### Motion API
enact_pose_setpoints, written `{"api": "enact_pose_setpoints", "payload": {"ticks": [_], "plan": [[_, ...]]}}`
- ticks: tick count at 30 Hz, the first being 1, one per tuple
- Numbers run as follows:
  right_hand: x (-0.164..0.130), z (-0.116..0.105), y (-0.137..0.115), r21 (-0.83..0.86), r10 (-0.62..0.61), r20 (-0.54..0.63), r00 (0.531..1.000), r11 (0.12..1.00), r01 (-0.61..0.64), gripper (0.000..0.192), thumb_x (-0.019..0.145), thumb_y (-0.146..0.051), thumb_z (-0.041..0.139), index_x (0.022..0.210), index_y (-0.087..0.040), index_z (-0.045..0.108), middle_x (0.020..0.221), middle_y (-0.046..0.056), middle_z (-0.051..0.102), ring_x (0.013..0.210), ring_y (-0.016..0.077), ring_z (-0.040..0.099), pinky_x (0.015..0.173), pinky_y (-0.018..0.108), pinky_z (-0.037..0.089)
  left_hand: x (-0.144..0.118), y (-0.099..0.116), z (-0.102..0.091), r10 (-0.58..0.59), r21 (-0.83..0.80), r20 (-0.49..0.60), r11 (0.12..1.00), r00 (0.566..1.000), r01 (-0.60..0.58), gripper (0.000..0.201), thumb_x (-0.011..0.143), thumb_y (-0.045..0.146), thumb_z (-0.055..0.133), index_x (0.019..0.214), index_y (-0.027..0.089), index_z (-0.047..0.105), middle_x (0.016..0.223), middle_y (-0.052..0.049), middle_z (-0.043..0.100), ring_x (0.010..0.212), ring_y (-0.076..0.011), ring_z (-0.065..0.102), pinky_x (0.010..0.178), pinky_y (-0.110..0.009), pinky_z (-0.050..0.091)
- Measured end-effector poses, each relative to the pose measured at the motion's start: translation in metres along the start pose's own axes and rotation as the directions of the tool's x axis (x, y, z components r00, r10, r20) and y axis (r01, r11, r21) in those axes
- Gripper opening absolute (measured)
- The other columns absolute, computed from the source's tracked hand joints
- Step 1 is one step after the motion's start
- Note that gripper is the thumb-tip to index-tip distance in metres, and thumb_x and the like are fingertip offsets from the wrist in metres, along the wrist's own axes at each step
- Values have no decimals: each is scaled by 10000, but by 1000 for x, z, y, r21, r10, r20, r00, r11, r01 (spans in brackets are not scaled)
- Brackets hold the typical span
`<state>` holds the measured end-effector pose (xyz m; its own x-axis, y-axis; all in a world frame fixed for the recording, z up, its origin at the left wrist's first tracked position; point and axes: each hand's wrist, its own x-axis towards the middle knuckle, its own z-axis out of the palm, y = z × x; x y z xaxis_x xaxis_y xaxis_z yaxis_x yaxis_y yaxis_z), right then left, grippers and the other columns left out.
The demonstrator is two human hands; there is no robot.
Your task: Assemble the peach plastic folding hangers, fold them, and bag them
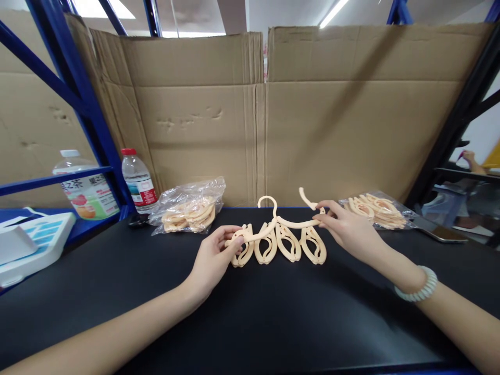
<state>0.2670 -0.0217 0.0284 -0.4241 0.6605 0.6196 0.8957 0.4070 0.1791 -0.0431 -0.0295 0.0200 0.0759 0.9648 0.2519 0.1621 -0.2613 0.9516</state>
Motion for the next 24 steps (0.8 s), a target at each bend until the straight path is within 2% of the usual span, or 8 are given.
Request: {"api": "enact_pose_setpoints", "payload": {"ticks": [3, 6, 10, 13, 16, 18, 21, 24], "plan": [[1, 1, -2, 228, 23, -43, 999, 973, -12, 263, 920, -198, 380, 1062, -213, 601, 1274, 131, 527, 881, 241, 633, 705, 382, 515, 0, -1, 0, 7, 3, -14, 1000, 1000, -7, 332, 743, 372, 678, 983, 149, 625, 868, -44, 672, 711, -143, 621, 678, -264, 530], [3, 4, -3, 459, 78, -60, 995, 888, -42, 209, 919, -228, 411, 1074, -224, 552, 1206, 116, 566, 998, 250, 611, 783, 395, 538, 0, -1, 0, 18, 13, -31, 1000, 999, -18, 327, 742, 378, 681, 971, 150, 629, 873, -51, 682, 707, -149, 628, 686, -278, 541], [3, 9, -3, 671, 227, 52, 973, 713, -202, 260, 871, -315, 534, 1114, -223, 529, 1109, 106, 629, 900, 235, 647, 771, 406, 569, 0, -1, 0, 37, 23, -47, 999, 998, -36, 324, 732, 375, 687, 962, 154, 629, 885, -56, 686, 730, -167, 643, 702, -303, 553], [3, 11, -3, 766, 239, 146, 960, 586, -263, 286, 847, -343, 571, 1105, -220, 567, 1022, 86, 667, 912, 232, 649, 849, 432, 548, 0, -2, 0, 43, 23, -42, 999, 998, -42, 325, 735, 372, 680, 971, 155, 626, 898, -52, 684, 743, -162, 643, 705, -290, 546], [5, 10, -4, 845, 237, 201, 950, 448, -291, 309, 821, -360, 597, 1090, -207, 595, 1028, 84, 670, 922, 222, 644, 850, 412, 545, 1, -2, -1, 32, 15, -55, 999, 998, -32, 337, 728, 366, 687, 977, 148, 624, 905, -52, 680, 755, -157, 638, 701, -276, 537], [6, 8, -3, 871, 255, 230, 939, 376, -315, 343, 801, -374, 617, 1095, -197, 603, 1032, 87, 666, 863, 201, 644, 810, 386, 552, 1, -2, -1, 21, -6, -71, 1000, 997, -21, 358, 725, 370, 693, 991, 143, 619, 893, -49, 675, 762, -156, 638, 715, -278, 535], [7, 6, -2, 882, 295, 287, 911, 290, -372, 369, 786, -432, 623, 1054, -178, 635, 886, 72, 666, 705, 163, 612, 708, 349, 549, 0, -2, -1, -1, -75, -78, 997, 997, -5, 435, 722, 373, 706, 1066, 137, 584, 831, -33, 673, 764, -160, 650, 751, -292, 534], [6, 5, -6, 895, 318, 342, 884, 176, -409, 384, 765, -484, 638, 979, -166, 658, 774, 46, 627, 634, 136, 563, 638, 313, 523, -2, -1, 1, -29, -160, -50, 987, 998, 21, 512, 695, 351, 738, 1120, 141, 545, 818, -22, 678, 759, -160, 666, 746, -285, 537]]}}
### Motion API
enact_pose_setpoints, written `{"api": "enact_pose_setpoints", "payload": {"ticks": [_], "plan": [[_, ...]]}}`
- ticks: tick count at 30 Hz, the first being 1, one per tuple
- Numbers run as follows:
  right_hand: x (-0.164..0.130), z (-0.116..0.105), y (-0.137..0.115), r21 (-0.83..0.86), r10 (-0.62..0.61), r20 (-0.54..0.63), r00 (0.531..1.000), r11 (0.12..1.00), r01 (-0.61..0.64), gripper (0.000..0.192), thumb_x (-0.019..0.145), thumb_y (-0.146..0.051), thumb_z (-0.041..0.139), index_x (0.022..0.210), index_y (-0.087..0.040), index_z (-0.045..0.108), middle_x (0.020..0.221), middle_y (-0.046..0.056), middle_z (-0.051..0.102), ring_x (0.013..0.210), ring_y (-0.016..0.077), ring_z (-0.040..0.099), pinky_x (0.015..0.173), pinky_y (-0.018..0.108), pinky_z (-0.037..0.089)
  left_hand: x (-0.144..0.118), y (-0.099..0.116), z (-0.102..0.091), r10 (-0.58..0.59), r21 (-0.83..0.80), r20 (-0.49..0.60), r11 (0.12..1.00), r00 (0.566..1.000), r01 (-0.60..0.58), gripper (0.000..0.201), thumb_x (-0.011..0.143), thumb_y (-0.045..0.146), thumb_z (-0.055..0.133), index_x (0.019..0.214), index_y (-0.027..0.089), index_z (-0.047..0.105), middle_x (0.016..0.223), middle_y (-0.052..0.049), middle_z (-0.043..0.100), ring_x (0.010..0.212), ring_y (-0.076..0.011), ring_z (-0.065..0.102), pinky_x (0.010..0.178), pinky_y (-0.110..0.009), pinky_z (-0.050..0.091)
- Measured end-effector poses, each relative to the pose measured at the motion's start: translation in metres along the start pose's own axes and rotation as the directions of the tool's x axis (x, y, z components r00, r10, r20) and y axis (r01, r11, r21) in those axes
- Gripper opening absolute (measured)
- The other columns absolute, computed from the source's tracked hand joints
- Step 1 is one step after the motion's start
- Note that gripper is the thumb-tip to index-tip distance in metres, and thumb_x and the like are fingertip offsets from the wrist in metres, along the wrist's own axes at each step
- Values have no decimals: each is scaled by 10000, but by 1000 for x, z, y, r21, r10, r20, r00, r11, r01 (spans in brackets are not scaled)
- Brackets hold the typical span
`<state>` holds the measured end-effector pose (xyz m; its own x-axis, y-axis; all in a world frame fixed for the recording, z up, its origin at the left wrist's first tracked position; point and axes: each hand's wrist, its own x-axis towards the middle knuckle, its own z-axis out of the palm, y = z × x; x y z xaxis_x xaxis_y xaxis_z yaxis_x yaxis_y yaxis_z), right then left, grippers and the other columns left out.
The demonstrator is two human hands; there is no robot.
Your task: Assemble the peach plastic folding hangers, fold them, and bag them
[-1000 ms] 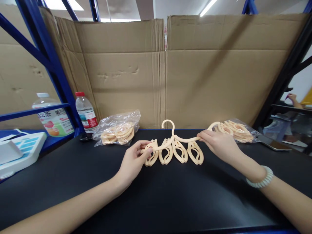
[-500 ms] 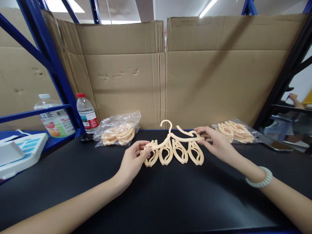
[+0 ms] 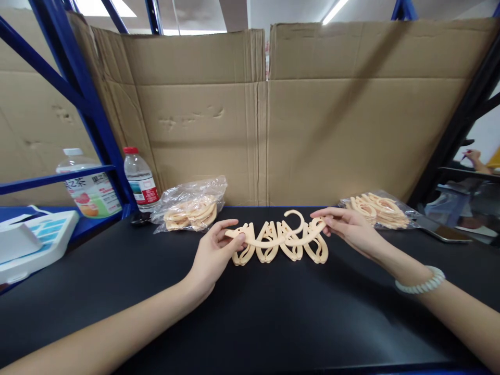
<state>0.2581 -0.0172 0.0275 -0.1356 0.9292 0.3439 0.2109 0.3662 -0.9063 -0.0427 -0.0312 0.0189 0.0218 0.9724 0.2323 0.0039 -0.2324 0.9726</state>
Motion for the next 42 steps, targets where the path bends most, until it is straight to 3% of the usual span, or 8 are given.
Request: {"api": "enact_pose_setpoints", "payload": {"ticks": [6, 10, 17, 22, 27, 32, 38, 42], "plan": [[-10, 31, -9, 247, 114, 24, 993, 962, -117, 424, 692, -424, 747, 967, -205, 510, 736, -17, 572, 559, 96, 529, 544, 255, 487, -9, 2, 10, -20, -46, 116, 999, 993, 26, 459, 691, 337, 745, 1078, 149, 582, 797, -16, 662, 696, -145, 652, 608, -240, 540], [-17, 50, -11, 289, 108, 176, 978, 945, -156, 380, 703, -391, 753, 871, -214, 462, 697, -32, 570, 563, 97, 543, 531, 237, 469, -14, 2, 16, -25, -24, 203, 999, 979, 31, 442, 697, 333, 742, 1075, 150, 602, 767, -8, 632, 730, -161, 644, 580, -238, 552], [-25, 54, -17, 64, 50, 541, 840, 993, -101, 215, 843, -338, 621, 978, -176, 662, 825, 21, 623, 673, 103, 557, 634, 251, 472, -16, 1, 16, -25, -15, 214, 999, 977, 29, 496, 700, 330, 740, 1138, 148, 596, 804, -27, 648, 762, -175, 654, 589, -244, 566], [-27, 54, -20, 55, 49, 546, 836, 994, -94, 291, 845, -336, 617, 1109, -222, 665, 936, 38, 655, 700, 112, 569, 661, 264, 487, -14, 0, 14, 4, -40, 200, 999, 980, 4, 514, 727, 322, 725, 1181, 141, 564, 894, -69, 688, 846, -205, 667, 690, -302, 582], [-28, 55, -18, 59, 43, 556, 830, 994, -91, 353, 842, -321, 626, 1176, -207, 634, 906, 44, 654, 728, 123, 583, 714, 286, 493, -12, -4, 15, 77, 10, 231, 997, 970, -82, 362, 724, 289, 732, 1037, 138, 633, 1023, -90, 690, 939, -201, 653, 873, -331, 532], [-28, 56, -20, 108, -8, 570, 821, 992, -65, 344, 846, -277, 628, 1182, -204, 624, 923, 42, 640, 761, 123, 587, 768, 307, 494, -14, -5, 16, -10, 27, 270, 1000, 963, 3, 355, 725, 322, 727, 994, 122, 608, 890, -71, 684, 839, -198, 672, 756, -315, 566], [-30, 55, -23, 47, -73, 473, 878, 997, 58, 277, 873, -302, 598, 1135, -222, 636, 1081, 53, 597, 847, 122, 559, 805, 292, 488, -14, -4, 15, -28, -8, 203, 1000, 979, 30, 322, 724, 330, 731, 942, 132, 602, 895, -48, 654, 817, -185, 668, 697, -288, 578], [-30, 55, -23, 33, -36, 533, 846, 999, 22, 295, 878, -353, 588, 1131, -204, 628, 1017, 52, 607, 870, 137, 566, 809, 304, 482, -15, -5, 16, -17, 20, 242, 1000, 970, 12, 304, 720, 321, 735, 915, 125, 607, 840, -39, 649, 762, -159, 648, 674, -269, 569]]}}
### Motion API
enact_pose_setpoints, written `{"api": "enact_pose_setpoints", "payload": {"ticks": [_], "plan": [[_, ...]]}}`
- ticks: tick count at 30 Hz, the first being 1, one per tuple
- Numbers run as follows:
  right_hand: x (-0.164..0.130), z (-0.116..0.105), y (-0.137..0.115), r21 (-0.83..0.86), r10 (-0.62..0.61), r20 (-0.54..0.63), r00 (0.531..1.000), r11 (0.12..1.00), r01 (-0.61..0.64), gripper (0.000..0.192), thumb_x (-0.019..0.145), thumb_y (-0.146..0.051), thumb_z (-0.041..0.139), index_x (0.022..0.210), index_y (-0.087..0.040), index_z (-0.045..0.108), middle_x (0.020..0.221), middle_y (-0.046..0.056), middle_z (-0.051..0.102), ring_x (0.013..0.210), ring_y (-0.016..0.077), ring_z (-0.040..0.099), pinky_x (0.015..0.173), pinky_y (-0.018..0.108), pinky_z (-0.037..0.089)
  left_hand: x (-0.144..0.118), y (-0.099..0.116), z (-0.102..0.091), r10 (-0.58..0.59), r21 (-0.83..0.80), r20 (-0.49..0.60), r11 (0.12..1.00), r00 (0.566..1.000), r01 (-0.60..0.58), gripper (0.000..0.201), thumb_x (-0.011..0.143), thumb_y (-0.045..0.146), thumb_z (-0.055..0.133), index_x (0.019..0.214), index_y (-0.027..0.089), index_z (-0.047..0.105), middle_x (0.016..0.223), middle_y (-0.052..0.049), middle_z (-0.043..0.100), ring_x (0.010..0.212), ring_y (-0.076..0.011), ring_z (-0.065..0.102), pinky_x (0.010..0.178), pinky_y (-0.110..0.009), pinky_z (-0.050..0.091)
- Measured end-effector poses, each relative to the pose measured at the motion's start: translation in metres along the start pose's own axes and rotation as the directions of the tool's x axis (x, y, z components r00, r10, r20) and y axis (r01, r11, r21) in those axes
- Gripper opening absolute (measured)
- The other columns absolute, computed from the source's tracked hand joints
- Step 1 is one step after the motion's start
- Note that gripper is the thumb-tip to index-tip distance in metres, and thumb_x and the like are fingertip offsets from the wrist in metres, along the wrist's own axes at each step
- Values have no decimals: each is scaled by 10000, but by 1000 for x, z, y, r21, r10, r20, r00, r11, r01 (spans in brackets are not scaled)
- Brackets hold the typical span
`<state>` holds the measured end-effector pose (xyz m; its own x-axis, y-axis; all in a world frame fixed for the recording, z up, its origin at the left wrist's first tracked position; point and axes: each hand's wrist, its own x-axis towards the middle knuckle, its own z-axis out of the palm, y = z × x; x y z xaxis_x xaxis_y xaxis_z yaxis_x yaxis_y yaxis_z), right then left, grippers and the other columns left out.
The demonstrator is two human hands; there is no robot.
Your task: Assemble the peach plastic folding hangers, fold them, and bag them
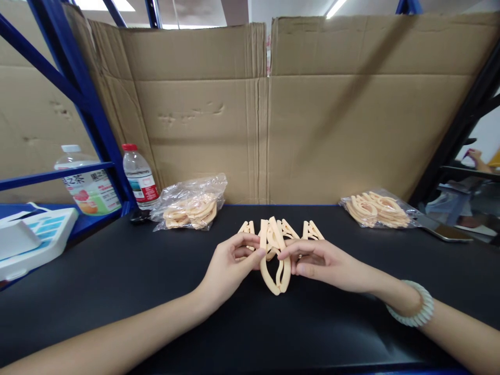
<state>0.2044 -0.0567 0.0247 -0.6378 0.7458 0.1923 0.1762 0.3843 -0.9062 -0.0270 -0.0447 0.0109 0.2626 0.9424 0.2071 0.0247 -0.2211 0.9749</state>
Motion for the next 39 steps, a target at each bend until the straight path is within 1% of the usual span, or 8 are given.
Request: {"api": "enact_pose_setpoints", "payload": {"ticks": [4, 10, 14, 17, 19, 23, 29, 39], "plan": [[0, -1, -1, 49, 19, 43, 999, 999, -21, 375, 880, -426, 569, 1151, -175, 631, 843, 36, 619, 800, 142, 571, 788, 327, 475, -1, -1, 1, 50, 15, 41, 999, 998, -50, 283, 724, 316, 730, 912, 133, 625, 782, -15, 606, 731, -145, 607, 657, -272, 568], [0, -8, -4, 10, 5, 44, 999, 1000, -6, 449, 880, -486, 543, 1185, -167, 628, 878, 50, 611, 733, 125, 555, 710, 296, 450, -1, -2, -3, 115, 51, 97, 991, 989, -121, 337, 809, 314, 638, 1117, 185, 591, 804, -2, 566, 797, -152, 588, 718, -299, 563], [-4, -34, 0, -138, 65, -253, 965, 985, -103, 533, 879, -563, 457, 1093, -114, 648, 591, -13, 501, 604, 134, 505, 615, 277, 411, -2, 0, -7, 174, 226, 98, 955, 980, -192, 311, 847, 304, 578, 1145, 211, 576, 885, -17, 581, 823, -150, 591, 684, -258, 532], [-9, -63, 6, -319, 90, -544, 834, 897, -305, 549, 847, -615, 403, 836, -128, 656, 536, -26, 443, 502, 117, 419, 509, 256, 336, -2, 2, -9, 190, 311, 120, 925, 975, -218, 261, 861, 296, 546, 1105, 212, 592, 886, -19, 595, 834, -153, 603, 689, -254, 521], [-12, -79, 10, -430, 138, -621, 771, 763, -483, 522, 836, -610, 391, 677, -156, 597, 518, -24, 428, 480, 114, 393, 479, 256, 285, -2, 2, -9, 195, 337, 147, 912, 970, -235, 242, 863, 284, 534, 1086, 215, 597, 889, -19, 609, 852, -158, 614, 734, -274, 522], [-17, -94, 21, -524, 322, -606, 727, 527, -670, 466, 844, -561, 384, 592, -187, 500, 500, -16, 436, 476, 126, 411, 477, 265, 268, -2, 1, -9, 203, 376, 192, 888, 960, -263, 234, 856, 262, 526, 1077, 219, 591, 923, -25, 630, 902, -173, 622, 806, -318, 518], [-21, -94, 34, -636, 339, -502, 796, 479, -605, 450, 860, -588, 358, 625, -207, 403, 612, 11, 526, 558, 154, 496, 516, 268, 329, -1, 0, -10, 215, 424, 229, 856, 949, -296, 246, 854, 251, 510, 1090, 220, 573, 968, -34, 635, 924, -182, 624, 849, -357, 516], [-25, -83, 21, -712, 395, -462, 794, 369, -597, 297, 890, -495, 404, 770, -224, 390, 727, 55, 632, 645, 209, 592, 583, 299, 377, -3, 0, -10, 206, 493, 296, 803, 933, -334, 277, 816, 210, 514, 1086, 241, 568, 1004, -23, 647, 971, -188, 613, 907, -366, 490]]}}
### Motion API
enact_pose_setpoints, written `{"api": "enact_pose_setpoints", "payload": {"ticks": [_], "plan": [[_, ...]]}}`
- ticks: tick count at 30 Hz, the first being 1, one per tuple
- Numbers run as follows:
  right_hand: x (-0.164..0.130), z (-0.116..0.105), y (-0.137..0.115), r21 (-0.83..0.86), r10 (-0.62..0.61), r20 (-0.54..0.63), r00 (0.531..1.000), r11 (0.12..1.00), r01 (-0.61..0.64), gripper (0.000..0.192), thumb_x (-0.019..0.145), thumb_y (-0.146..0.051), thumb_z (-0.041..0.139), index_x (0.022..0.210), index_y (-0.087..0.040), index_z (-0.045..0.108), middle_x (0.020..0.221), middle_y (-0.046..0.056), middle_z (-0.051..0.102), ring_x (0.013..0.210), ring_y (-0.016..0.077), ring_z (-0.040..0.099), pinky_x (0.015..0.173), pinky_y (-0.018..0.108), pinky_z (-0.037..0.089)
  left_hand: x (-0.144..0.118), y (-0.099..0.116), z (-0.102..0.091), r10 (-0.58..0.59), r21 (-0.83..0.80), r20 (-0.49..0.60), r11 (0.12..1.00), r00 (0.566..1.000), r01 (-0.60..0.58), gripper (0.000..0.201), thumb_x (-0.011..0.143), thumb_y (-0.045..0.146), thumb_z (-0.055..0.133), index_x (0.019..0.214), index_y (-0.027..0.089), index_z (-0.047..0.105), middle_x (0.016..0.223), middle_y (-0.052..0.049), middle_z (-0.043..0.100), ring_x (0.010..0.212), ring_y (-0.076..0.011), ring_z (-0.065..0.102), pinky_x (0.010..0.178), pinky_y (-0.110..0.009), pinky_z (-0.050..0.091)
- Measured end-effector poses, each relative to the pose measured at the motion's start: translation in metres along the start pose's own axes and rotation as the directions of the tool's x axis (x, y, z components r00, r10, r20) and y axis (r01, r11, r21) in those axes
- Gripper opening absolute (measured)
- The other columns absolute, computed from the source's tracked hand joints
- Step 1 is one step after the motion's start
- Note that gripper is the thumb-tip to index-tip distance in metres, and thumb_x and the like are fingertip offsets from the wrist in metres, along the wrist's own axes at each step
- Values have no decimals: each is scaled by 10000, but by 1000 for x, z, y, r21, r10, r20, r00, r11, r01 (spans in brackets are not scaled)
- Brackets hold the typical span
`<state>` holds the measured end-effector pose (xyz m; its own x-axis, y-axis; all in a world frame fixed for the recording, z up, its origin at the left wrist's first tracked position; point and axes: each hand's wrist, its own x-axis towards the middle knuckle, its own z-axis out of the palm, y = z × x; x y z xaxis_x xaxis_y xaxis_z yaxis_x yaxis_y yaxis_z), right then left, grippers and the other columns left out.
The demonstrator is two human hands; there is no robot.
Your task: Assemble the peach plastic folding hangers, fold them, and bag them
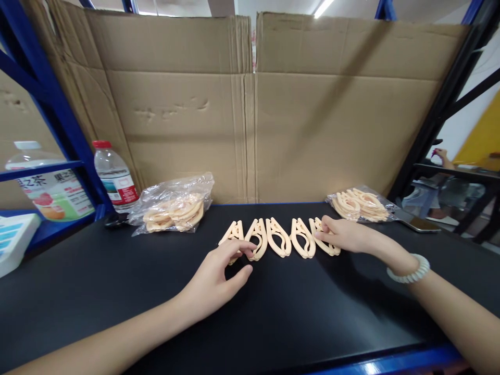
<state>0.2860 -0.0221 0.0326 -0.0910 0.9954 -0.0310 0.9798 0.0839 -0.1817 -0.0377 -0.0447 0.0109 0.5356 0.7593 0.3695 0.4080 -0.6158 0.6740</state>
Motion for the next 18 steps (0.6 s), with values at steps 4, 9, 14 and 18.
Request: {"api": "enact_pose_setpoints", "payload": {"ticks": [4, 9, 14, 18], "plan": [[-7, 0, -6, -91, 28, -49, 998, 995, -33, 296, 894, -491, 408, 845, -201, 445, 719, 74, 610, 641, 239, 597, 576, 321, 387, 0, 1, -2, 37, 85, 9, 996, 999, -37, 273, 818, 203, 516, 1083, 240, 569, 1038, -31, 647, 978, -195, 603, 888, -351, 489], [-23, 10, -31, -174, -141, -282, 949, 980, 94, 470, 900, -566, 350, 974, -141, 536, 975, 177, 579, 882, 316, 590, 762, 430, 459, -4, 8, -2, 153, 275, 47, 948, 987, -160, 291, 853, 252, 505, 1136, 228, 568, 1142, -72, 627, 1119, -239, 530, 1004, -417, 410], [-39, 31, -62, -139, -267, -277, 923, 962, 237, 712, 861, -648, 390, 1419, -207, 362, 1390, 194, 413, 1262, 403, 385, 968, 569, 366, -12, 11, 6, 77, 493, 160, 857, 984, -147, 650, 839, 476, 542, 1428, 290, 341, 1500, -83, 342, 1386, -361, 231, 1107, -633, 96], [-45, 42, -72, -111, -278, -177, 944, 959, 261, 708, 847, -710, 338, 1459, -362, 271, 1502, 144, 299, 1357, 441, 230, 984, 703, 229, -16, 8, 10, -10, 512, 265, 849, 964, -132, 830, 804, 615, 520, 1487, 318, 154, 1567, -91, 136, 1416, -412, 49, 1064, -694, 53]]}}
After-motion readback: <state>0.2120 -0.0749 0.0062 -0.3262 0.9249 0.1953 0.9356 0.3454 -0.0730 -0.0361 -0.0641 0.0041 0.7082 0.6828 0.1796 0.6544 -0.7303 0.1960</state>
